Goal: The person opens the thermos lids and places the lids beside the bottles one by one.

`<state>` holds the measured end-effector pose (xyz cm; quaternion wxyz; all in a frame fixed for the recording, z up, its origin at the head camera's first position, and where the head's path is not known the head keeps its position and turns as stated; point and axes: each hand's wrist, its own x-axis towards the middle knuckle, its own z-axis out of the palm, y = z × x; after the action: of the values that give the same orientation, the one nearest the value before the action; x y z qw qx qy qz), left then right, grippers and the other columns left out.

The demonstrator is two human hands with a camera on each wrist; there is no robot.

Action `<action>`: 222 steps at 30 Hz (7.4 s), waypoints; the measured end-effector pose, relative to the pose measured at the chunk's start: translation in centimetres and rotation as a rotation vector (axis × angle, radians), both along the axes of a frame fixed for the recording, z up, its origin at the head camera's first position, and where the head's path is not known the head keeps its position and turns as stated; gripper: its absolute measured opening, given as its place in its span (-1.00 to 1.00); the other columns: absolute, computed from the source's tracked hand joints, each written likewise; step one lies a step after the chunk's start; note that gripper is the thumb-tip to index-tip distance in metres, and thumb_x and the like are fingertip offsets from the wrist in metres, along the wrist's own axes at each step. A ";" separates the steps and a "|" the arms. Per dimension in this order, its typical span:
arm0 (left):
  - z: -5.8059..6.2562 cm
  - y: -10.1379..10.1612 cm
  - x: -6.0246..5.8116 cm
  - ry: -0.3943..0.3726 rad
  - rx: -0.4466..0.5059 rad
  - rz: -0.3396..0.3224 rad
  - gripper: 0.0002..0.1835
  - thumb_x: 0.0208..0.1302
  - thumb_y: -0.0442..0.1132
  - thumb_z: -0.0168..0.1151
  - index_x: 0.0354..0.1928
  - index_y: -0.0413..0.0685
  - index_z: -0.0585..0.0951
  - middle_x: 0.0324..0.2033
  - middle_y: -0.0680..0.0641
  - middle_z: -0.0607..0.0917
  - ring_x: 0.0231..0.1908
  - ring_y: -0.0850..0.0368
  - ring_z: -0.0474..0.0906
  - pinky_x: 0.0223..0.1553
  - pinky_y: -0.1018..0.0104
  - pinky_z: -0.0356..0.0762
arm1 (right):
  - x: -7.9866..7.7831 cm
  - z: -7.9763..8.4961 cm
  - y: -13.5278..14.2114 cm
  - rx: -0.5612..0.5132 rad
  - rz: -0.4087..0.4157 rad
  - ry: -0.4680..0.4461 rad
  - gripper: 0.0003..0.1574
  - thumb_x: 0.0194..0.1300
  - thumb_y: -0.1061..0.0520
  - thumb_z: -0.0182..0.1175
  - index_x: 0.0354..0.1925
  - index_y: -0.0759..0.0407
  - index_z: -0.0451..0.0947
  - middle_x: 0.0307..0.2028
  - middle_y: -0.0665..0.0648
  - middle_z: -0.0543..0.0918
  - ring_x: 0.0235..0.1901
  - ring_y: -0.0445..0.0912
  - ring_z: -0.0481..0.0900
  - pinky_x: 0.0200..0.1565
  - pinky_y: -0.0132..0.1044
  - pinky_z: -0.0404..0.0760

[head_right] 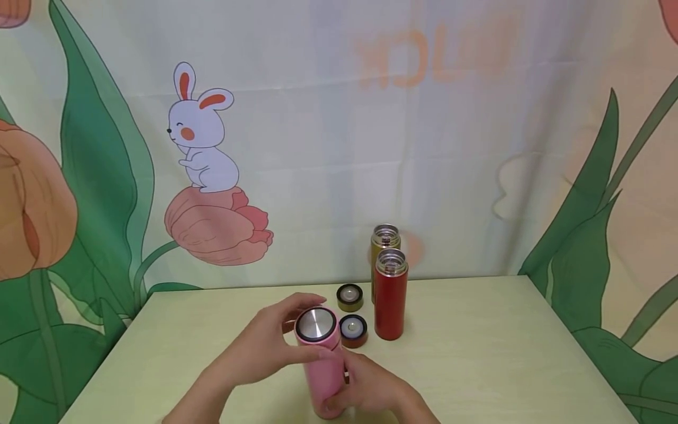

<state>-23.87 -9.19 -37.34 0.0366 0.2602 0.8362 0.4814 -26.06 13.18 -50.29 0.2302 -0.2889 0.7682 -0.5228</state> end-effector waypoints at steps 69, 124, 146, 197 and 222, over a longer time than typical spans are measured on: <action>2.0 2.0 2.4 0.192 -0.306 0.258 -0.42 0.00 0.12 0.63 0.05 0.19 0.62 -0.19 0.16 0.78 -0.19 0.23 0.70 -0.19 0.28 0.65 | -0.1 -0.2 0.0 -0.027 0.052 0.010 -0.17 0.21 0.05 0.49 0.34 -0.26 0.33 0.09 -0.07 0.68 0.14 -0.16 0.57 0.26 -0.36 0.48; 0.1 -1.8 -3.3 -0.058 -0.015 -0.321 -0.32 0.20 -0.07 0.53 0.36 0.40 0.49 0.18 0.18 0.65 0.15 0.18 0.61 0.16 0.22 0.61 | 0.0 -1.0 -1.2 0.025 -0.095 -0.111 -0.22 0.11 0.13 0.56 0.23 -0.24 0.45 0.03 -0.04 0.68 0.04 0.00 0.60 0.17 -0.02 0.61; 0.4 -2.8 -4.2 -0.112 0.085 -0.477 -0.42 0.34 -0.25 0.41 0.39 0.07 0.54 0.36 -0.09 0.57 0.32 0.08 0.55 0.39 0.21 0.46 | -0.1 -1.3 -1.2 0.100 -0.118 -0.020 -0.25 0.02 0.06 0.61 0.15 -0.24 0.51 -0.05 -0.14 0.72 -0.03 -0.13 0.66 0.14 -0.12 0.61; 1.2 1.8 1.1 0.180 -0.295 0.362 -0.42 -0.22 0.29 0.67 -0.19 0.17 0.73 -0.32 0.14 0.49 -0.35 0.27 0.49 -0.28 0.36 0.52 | -0.1 -1.3 -1.2 0.107 -0.085 0.051 -0.30 0.07 -0.02 0.59 0.14 -0.25 0.50 -0.07 -0.15 0.71 -0.06 -0.20 0.64 0.03 -0.33 0.63; 0.0 0.2 0.4 0.016 -0.027 0.125 -0.15 0.03 0.25 0.59 0.35 0.16 0.49 0.20 0.13 0.61 0.13 0.11 0.60 0.17 0.08 0.61 | 0.1 -1.1 -1.1 0.106 -0.099 0.082 -0.30 0.05 0.00 0.59 0.13 -0.25 0.52 -0.09 -0.14 0.71 -0.09 -0.21 0.65 0.02 -0.35 0.63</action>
<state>-23.49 -9.03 -37.33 0.0034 0.2109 0.8575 0.4693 -25.94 12.13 -51.39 0.1875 -0.2590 0.8169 -0.4800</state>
